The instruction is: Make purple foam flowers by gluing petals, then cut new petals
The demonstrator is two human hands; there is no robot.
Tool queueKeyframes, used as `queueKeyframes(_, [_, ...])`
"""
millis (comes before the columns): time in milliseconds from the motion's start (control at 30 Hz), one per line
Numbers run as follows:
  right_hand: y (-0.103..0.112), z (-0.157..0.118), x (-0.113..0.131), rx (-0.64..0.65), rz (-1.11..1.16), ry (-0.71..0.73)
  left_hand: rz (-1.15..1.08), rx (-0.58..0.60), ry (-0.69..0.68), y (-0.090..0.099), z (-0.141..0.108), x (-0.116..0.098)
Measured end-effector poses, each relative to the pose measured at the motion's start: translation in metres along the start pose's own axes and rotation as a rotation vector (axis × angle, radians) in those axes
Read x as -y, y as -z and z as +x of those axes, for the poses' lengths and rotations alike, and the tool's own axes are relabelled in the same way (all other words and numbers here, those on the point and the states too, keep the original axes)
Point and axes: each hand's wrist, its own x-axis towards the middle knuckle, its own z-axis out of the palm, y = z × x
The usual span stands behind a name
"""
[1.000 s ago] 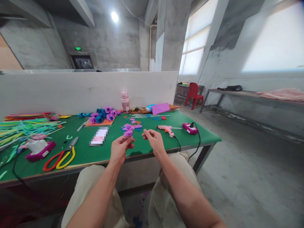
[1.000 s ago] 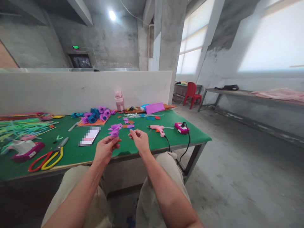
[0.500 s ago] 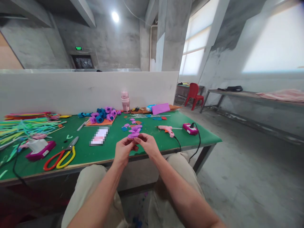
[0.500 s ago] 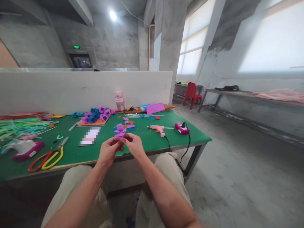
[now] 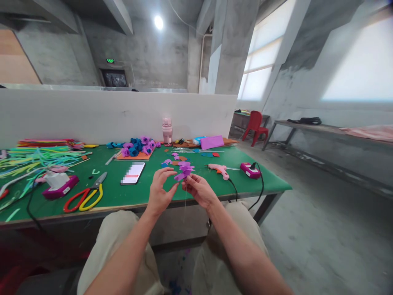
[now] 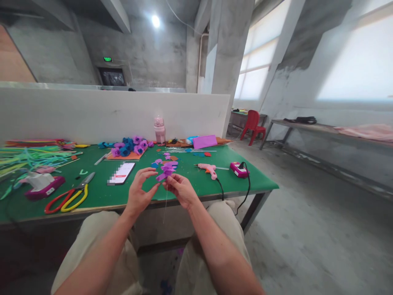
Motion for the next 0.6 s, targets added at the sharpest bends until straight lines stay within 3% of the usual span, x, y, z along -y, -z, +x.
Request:
queueKeyframes(333, [0.004, 0.0, -0.007, 0.118, 0.041, -0.043, 0.016, 0.0, -0.047, 0.005, 0.001, 0.003])
queueKeyframes(600, [0.011, 0.001, -0.007, 0.209, -0.106, -0.075, -0.037, 0.057, -0.073, 0.012, 0.003, 0.001])
